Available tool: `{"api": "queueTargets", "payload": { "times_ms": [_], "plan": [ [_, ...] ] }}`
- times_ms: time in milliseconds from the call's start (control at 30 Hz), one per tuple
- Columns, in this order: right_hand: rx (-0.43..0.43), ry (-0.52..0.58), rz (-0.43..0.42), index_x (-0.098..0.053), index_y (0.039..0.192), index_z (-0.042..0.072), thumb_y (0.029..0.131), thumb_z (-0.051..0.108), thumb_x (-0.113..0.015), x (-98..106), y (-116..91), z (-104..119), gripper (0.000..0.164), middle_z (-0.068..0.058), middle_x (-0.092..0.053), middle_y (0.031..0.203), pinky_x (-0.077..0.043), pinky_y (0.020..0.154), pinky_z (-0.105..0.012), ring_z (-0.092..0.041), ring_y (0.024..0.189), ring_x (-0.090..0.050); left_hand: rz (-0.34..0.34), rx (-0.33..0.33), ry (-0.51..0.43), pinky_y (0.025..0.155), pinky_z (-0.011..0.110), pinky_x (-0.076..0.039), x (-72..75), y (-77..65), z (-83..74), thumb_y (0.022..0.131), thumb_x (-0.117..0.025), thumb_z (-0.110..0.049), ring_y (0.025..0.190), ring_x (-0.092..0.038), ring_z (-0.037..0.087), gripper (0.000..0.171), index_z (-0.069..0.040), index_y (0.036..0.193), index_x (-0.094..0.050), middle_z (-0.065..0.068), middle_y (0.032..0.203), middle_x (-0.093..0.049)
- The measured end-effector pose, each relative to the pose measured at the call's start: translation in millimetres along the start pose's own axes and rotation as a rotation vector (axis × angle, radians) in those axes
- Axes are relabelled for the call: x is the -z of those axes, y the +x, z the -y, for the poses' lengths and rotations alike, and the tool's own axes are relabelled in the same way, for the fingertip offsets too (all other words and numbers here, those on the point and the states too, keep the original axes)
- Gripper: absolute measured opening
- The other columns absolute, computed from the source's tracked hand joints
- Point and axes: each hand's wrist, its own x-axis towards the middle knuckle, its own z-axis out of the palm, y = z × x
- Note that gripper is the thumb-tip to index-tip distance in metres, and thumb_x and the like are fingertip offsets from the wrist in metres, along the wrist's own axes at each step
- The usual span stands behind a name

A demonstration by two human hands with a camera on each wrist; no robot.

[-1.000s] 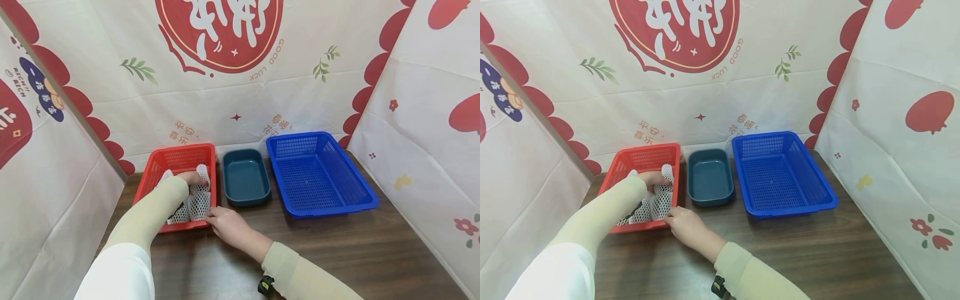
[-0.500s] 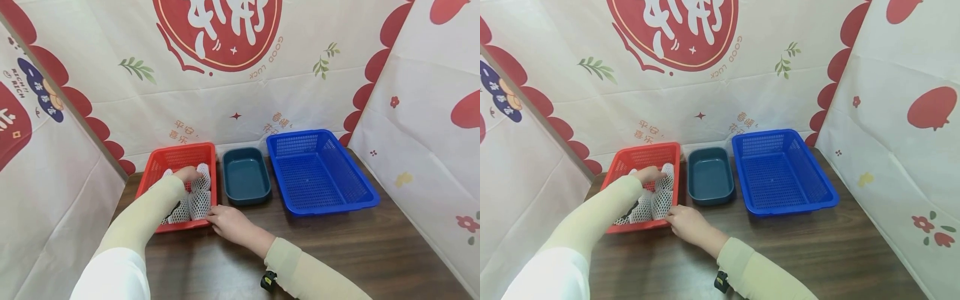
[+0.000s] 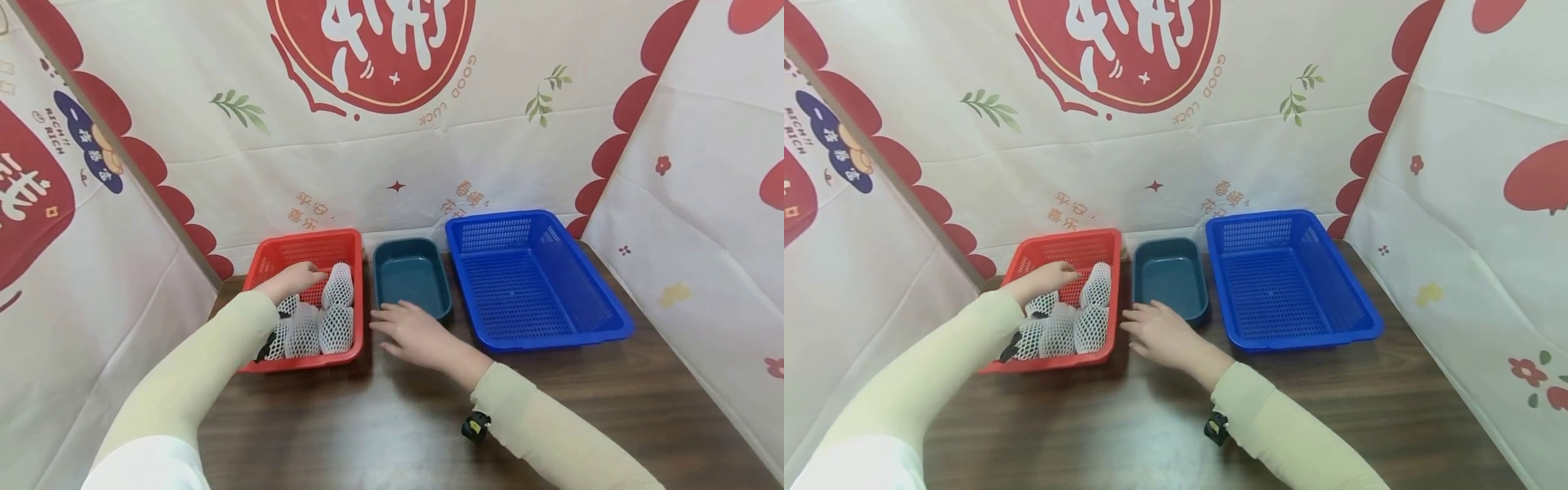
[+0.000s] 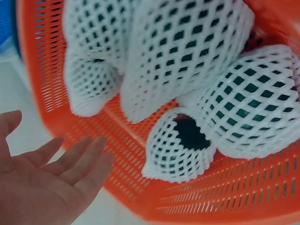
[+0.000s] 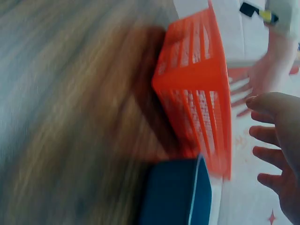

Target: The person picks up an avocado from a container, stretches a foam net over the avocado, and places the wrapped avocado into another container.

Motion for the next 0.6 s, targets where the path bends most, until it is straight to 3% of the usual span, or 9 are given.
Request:
{"api": "queueTargets", "payload": {
  "times_ms": [133, 300, 600],
  "plan": [
    [-0.086, -0.005, -0.041, -0.057, 0.122, 0.015, 0.085, 0.038, -0.057, 6, -10, -19, 0.044, -0.004, -0.046, 0.131, -0.022, 0.102, -0.047, -0.025, 0.124, -0.036, -0.011, -0.027, -0.049, 0.094, 0.051, -0.033, 6.8, -12.7, 0.6, 0.091, -0.044, -0.041, 0.119, -0.039, 0.033, 0.058, -0.002, 0.133, -0.037, 0.018, 0.131, -0.042],
    [-0.189, 0.001, -0.064, -0.052, 0.127, 0.015, 0.084, 0.042, -0.058, 10, -22, -37, 0.051, -0.007, -0.043, 0.135, -0.019, 0.103, -0.05, -0.028, 0.127, -0.032, -0.034, 0.011, -0.084, 0.095, 0.053, -0.03, 7.1, -29.4, 3.3, 0.088, -0.041, -0.053, 0.122, -0.036, 0.033, 0.067, -0.007, 0.137, -0.032, 0.015, 0.136, -0.038],
    [-0.325, -0.02, -0.093, -0.041, 0.135, 0.021, 0.084, 0.05, -0.054, 11, -48, -58, 0.061, -0.008, -0.035, 0.14, -0.014, 0.103, -0.053, -0.03, 0.129, -0.027, -0.155, -0.029, 0.038, 0.096, 0.055, -0.027, -0.7, -49.7, 4.9, 0.086, -0.033, -0.062, 0.125, -0.032, 0.034, 0.078, -0.007, 0.141, -0.025, 0.017, 0.139, -0.034]
  ]
}}
